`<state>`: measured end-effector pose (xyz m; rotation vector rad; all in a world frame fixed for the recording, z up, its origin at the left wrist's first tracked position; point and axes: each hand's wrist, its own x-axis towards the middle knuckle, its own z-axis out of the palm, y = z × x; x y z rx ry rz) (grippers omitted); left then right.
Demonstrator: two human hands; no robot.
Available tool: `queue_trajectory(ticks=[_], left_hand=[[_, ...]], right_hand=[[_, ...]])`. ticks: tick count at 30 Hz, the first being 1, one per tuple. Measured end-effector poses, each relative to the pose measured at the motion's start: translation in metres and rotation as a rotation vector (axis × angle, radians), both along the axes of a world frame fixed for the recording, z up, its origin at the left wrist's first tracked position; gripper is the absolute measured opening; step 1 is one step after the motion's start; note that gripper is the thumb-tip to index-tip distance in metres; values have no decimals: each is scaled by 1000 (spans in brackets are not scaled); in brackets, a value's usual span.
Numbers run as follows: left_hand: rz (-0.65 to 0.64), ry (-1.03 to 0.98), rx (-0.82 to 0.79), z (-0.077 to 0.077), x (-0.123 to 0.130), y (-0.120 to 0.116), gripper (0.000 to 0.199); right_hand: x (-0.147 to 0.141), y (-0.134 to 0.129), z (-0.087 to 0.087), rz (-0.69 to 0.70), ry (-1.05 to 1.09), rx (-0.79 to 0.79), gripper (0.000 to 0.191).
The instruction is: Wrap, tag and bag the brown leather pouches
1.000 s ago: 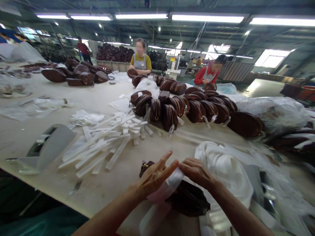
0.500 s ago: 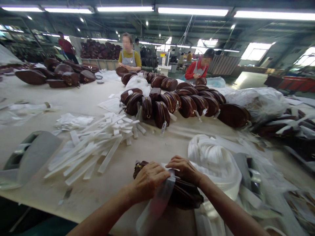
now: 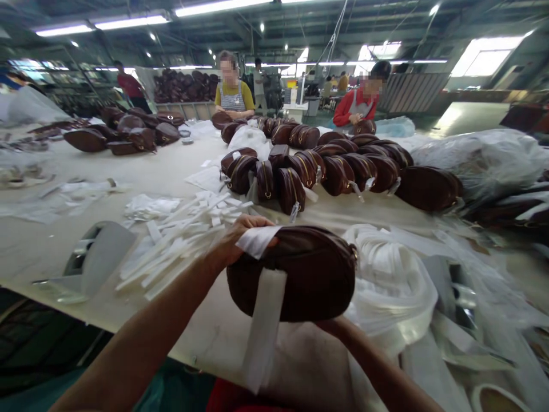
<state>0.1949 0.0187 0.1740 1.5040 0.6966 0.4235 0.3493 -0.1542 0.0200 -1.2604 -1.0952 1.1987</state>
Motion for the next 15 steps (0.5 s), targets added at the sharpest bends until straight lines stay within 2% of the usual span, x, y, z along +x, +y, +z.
queue_trajectory(ticks=[4, 7, 9, 12, 15], left_hand=[[-30, 121, -41, -14, 7, 18, 44], [-101, 243, -36, -41, 19, 23, 35], [-153, 345, -7, -62, 31, 25, 27], [-235, 497, 67, -92, 49, 27, 21], [-332, 610, 128, -111, 62, 29, 24]], right_hand=[[-44, -18, -3, 1, 195, -138, 37], [-67, -38, -3, 14, 491, -346, 36], [-75, -49, -6, 74, 594, -464, 30], [-81, -60, -13, 142, 540, -535, 21], [-76, -70, -17, 287, 270, -502, 17]])
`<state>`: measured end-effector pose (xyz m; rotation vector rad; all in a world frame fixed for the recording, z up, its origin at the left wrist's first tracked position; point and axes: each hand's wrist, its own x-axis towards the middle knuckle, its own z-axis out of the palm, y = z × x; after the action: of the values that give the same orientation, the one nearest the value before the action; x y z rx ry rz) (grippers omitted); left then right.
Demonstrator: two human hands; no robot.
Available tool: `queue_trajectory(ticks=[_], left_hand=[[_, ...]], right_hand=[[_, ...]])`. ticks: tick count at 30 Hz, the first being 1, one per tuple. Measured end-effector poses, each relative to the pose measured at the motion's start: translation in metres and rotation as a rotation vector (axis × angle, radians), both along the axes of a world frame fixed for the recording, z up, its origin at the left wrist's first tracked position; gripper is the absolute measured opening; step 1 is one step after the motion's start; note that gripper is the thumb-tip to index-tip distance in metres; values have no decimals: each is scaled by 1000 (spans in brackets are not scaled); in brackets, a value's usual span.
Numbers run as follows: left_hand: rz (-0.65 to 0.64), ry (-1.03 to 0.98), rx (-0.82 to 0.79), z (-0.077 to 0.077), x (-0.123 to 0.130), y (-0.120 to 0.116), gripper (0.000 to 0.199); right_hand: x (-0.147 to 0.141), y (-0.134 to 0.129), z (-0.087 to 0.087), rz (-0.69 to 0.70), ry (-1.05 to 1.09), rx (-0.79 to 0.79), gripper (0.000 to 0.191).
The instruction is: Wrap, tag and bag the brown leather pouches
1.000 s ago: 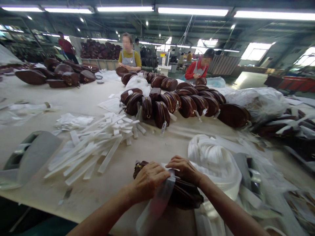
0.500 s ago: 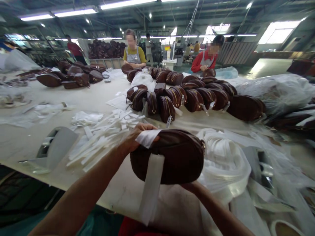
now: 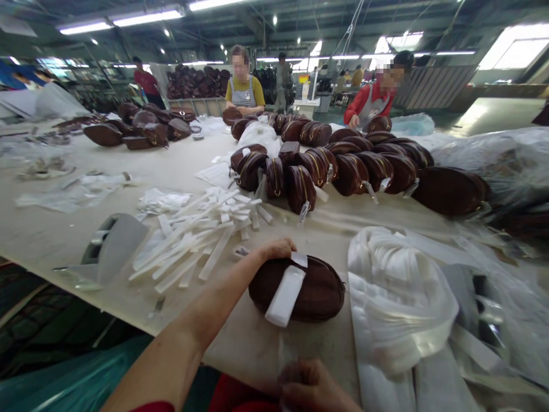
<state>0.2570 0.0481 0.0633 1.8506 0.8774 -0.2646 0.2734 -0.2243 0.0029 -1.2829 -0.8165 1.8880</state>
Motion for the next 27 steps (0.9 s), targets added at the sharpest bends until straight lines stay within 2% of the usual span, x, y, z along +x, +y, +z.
queue_trajectory(ticks=[3, 5, 7, 9, 10, 12, 14, 16, 20, 23, 27], left_hand=[[-80, 68, 34, -10, 4, 3, 25], [-119, 93, 55, -14, 4, 6, 24], [-151, 109, 76, -17, 4, 7, 24], [-178, 117, 98, -19, 4, 8, 23], [-190, 119, 109, -19, 4, 8, 23], [-211, 116, 136, -19, 5, 7, 22], [-227, 106, 169, -18, 4, 6, 22], [-240, 95, 206, -15, 3, 6, 22], [-267, 98, 288, -9, 1, 3, 21], [-266, 127, 379, -3, 0, -5, 19], [-199, 155, 498, 0, 0, -24, 24]], right_hand=[[18, -13, 8, 193, -488, 184, 15], [35, -19, 22, 235, -859, 362, 18], [54, -13, 42, 136, -1129, 549, 18], [70, 6, 62, -69, -1298, 717, 15], [75, 19, 70, -169, -1343, 797, 16], [79, 48, 78, -256, -1360, 926, 20], [74, 72, 75, -249, -1336, 1015, 24], [65, 85, 65, -191, -1312, 1065, 33], [52, 87, 48, -98, -1281, 1063, 46], [49, 85, 46, -109, -1251, 1038, 47], [48, 86, 46, -124, -1233, 1026, 46]])
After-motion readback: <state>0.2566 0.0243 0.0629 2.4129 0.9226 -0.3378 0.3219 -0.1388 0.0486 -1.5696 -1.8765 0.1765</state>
